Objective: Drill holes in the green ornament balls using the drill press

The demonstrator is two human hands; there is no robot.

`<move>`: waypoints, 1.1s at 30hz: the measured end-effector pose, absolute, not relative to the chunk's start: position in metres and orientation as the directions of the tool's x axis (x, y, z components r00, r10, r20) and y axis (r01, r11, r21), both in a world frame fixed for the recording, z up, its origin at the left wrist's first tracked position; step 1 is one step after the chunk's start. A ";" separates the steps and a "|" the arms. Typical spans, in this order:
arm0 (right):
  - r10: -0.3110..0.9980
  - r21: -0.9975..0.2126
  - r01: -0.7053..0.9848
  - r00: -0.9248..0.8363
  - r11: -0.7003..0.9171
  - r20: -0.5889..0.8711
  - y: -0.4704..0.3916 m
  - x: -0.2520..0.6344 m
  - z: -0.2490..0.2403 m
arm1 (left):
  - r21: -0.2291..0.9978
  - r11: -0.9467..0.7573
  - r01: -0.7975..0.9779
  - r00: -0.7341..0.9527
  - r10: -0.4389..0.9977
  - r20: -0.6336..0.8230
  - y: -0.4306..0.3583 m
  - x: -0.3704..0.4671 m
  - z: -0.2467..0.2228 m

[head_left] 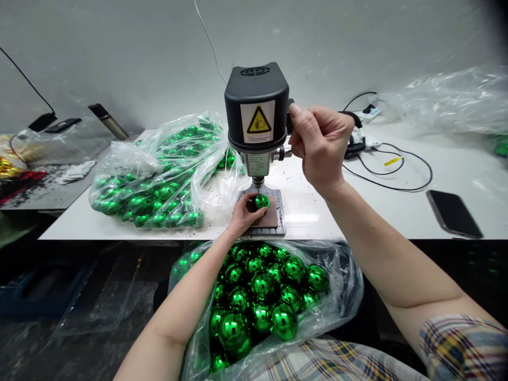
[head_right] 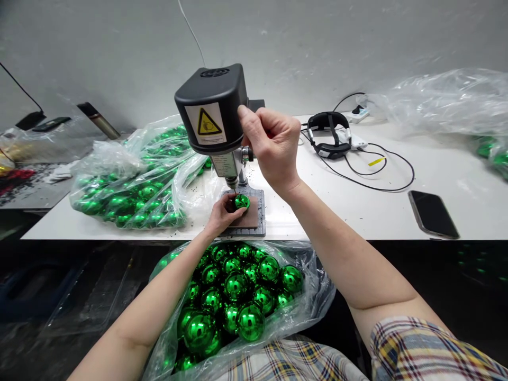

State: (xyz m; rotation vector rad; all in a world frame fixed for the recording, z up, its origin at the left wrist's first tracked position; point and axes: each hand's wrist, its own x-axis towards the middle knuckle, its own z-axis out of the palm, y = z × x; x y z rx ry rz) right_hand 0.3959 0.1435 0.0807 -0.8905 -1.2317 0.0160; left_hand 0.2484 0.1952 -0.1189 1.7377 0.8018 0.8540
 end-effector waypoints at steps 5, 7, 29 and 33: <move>0.434 -0.546 0.469 0.331 0.695 0.838 0.126 0.390 0.070 | 0.961 -0.254 0.111 0.531 0.832 0.158 0.196 0.249 -0.121; 0.412 -0.516 0.503 0.311 0.693 0.857 0.120 0.389 0.064 | 0.962 -0.252 0.107 0.525 0.836 0.160 0.195 0.249 -0.120; 0.490 -0.644 0.365 0.433 0.672 0.757 0.161 0.401 0.095 | 0.958 -0.242 0.156 0.401 0.902 0.162 0.192 0.246 -0.112; 0.580 -0.712 0.354 0.415 0.606 0.701 0.165 0.405 0.099 | 0.966 -0.145 0.216 0.304 0.950 0.075 0.203 0.229 -0.103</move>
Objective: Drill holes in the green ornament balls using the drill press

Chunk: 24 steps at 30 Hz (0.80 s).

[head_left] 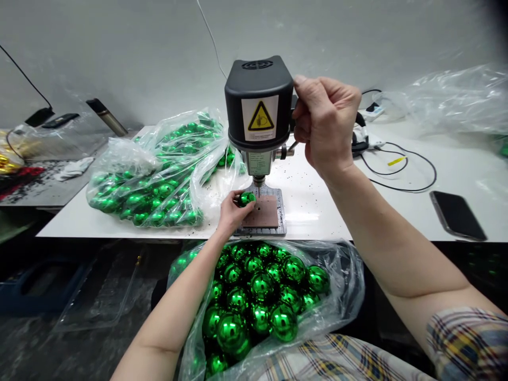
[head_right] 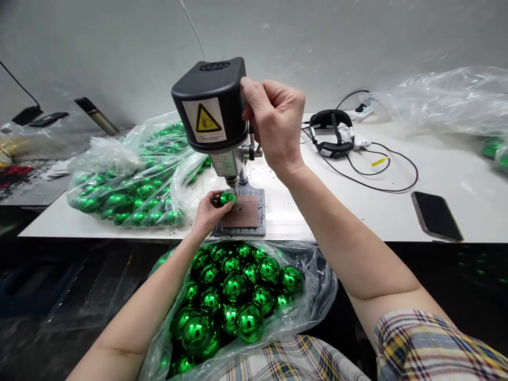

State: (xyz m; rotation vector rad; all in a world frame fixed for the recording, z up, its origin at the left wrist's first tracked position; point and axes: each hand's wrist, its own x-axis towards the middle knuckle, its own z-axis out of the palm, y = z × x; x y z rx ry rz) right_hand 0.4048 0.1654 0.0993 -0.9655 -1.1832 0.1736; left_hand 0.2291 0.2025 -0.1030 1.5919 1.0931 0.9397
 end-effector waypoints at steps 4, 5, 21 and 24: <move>0.591 -0.741 0.229 0.477 0.631 0.650 0.163 0.402 0.103 | 0.993 -0.018 0.114 0.284 0.959 -0.016 0.211 0.209 -0.100; 0.595 -0.747 0.212 0.487 0.630 0.639 0.164 0.402 0.104 | 0.996 0.015 0.091 0.298 0.954 -0.042 0.211 0.206 -0.099; 0.618 -0.750 0.299 0.431 0.589 0.658 0.173 0.412 0.097 | 0.887 0.392 -0.243 0.550 0.809 -0.207 0.203 0.212 -0.092; 0.605 -0.731 0.305 0.416 0.611 0.679 0.174 0.412 0.096 | 0.894 0.390 -0.222 0.538 0.813 -0.221 0.202 0.212 -0.094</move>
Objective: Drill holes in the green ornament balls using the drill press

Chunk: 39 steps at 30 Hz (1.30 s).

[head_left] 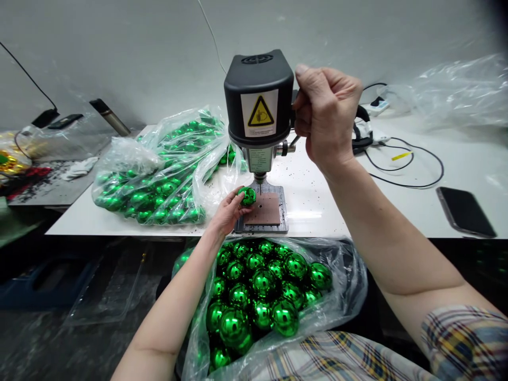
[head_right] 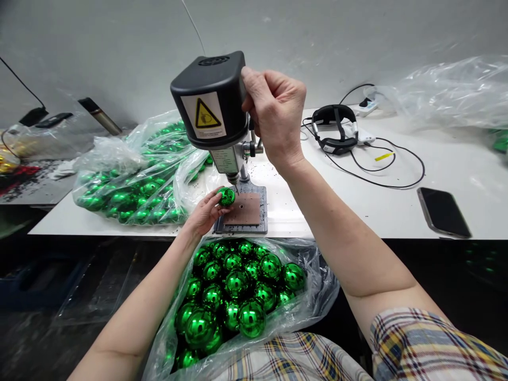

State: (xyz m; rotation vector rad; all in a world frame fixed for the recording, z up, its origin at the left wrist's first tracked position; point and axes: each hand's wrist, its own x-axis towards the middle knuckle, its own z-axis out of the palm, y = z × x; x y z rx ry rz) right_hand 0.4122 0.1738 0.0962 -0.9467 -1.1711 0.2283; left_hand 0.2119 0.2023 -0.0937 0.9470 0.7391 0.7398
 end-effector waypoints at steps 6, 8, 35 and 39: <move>0.592 -0.745 0.219 0.487 0.630 0.643 0.166 0.402 0.103 | 0.985 0.138 -0.107 0.471 0.879 -0.072 0.200 0.218 -0.102; 0.584 -0.742 0.209 0.498 0.637 0.641 0.165 0.400 0.105 | 0.996 0.062 -0.061 0.491 0.871 -0.024 0.202 0.222 -0.105; 0.431 -0.555 0.302 0.388 0.775 0.814 0.154 0.399 0.086 | 0.966 -0.251 0.053 0.560 0.809 0.179 0.193 0.242 -0.123; 0.429 -0.568 0.369 0.395 0.736 0.812 0.150 0.398 0.084 | 0.960 -0.275 0.055 0.548 0.812 0.201 0.191 0.242 -0.124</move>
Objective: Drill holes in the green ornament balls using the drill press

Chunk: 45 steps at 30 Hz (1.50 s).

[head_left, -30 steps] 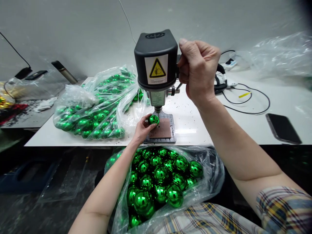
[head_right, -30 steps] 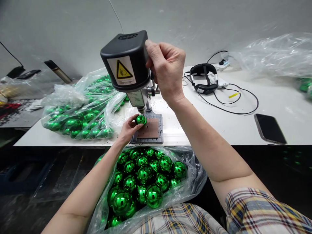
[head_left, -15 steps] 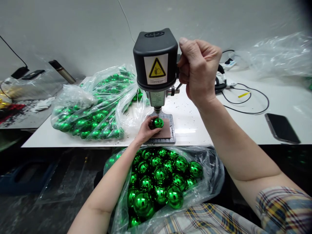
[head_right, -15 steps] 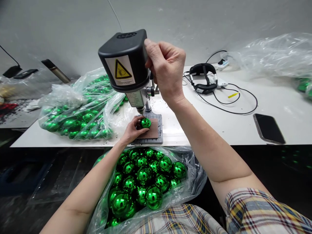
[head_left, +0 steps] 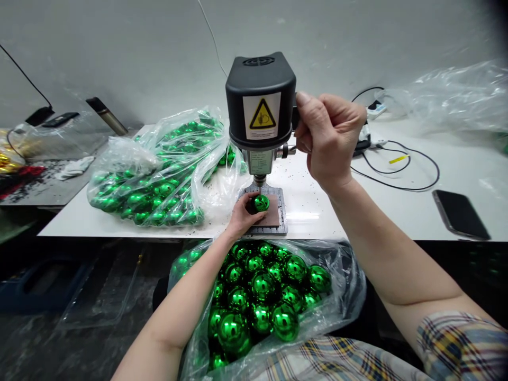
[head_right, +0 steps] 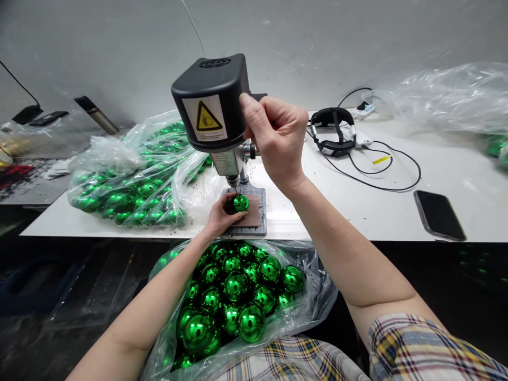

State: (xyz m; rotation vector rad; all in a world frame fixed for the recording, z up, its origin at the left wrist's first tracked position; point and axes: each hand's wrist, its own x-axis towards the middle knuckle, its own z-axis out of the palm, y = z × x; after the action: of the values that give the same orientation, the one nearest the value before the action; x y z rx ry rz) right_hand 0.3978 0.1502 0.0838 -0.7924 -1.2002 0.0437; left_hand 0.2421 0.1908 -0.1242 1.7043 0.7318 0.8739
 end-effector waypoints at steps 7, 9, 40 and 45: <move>0.448 -0.596 0.441 0.399 0.672 0.800 0.150 0.398 0.081 | 0.938 -0.336 0.082 0.547 0.802 0.239 0.190 0.240 -0.123; 0.442 -0.592 0.456 0.399 0.665 0.803 0.148 0.397 0.080 | 0.939 -0.335 0.084 0.542 0.806 0.239 0.190 0.239 -0.124; 0.203 -0.218 0.541 0.089 0.812 0.975 0.123 0.394 0.036 | 0.961 -0.275 0.023 0.483 0.845 0.230 0.186 0.243 -0.125; 0.170 -0.153 0.519 0.015 0.841 0.985 0.125 0.398 0.027 | 0.964 -0.262 0.040 0.468 0.857 0.213 0.185 0.243 -0.123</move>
State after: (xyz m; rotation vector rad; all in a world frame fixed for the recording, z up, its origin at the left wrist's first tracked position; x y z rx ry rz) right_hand 0.3983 0.1249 0.0272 -0.5634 -1.5563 -0.2945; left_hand 0.2426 0.1852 -0.1228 1.6521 0.7861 0.9594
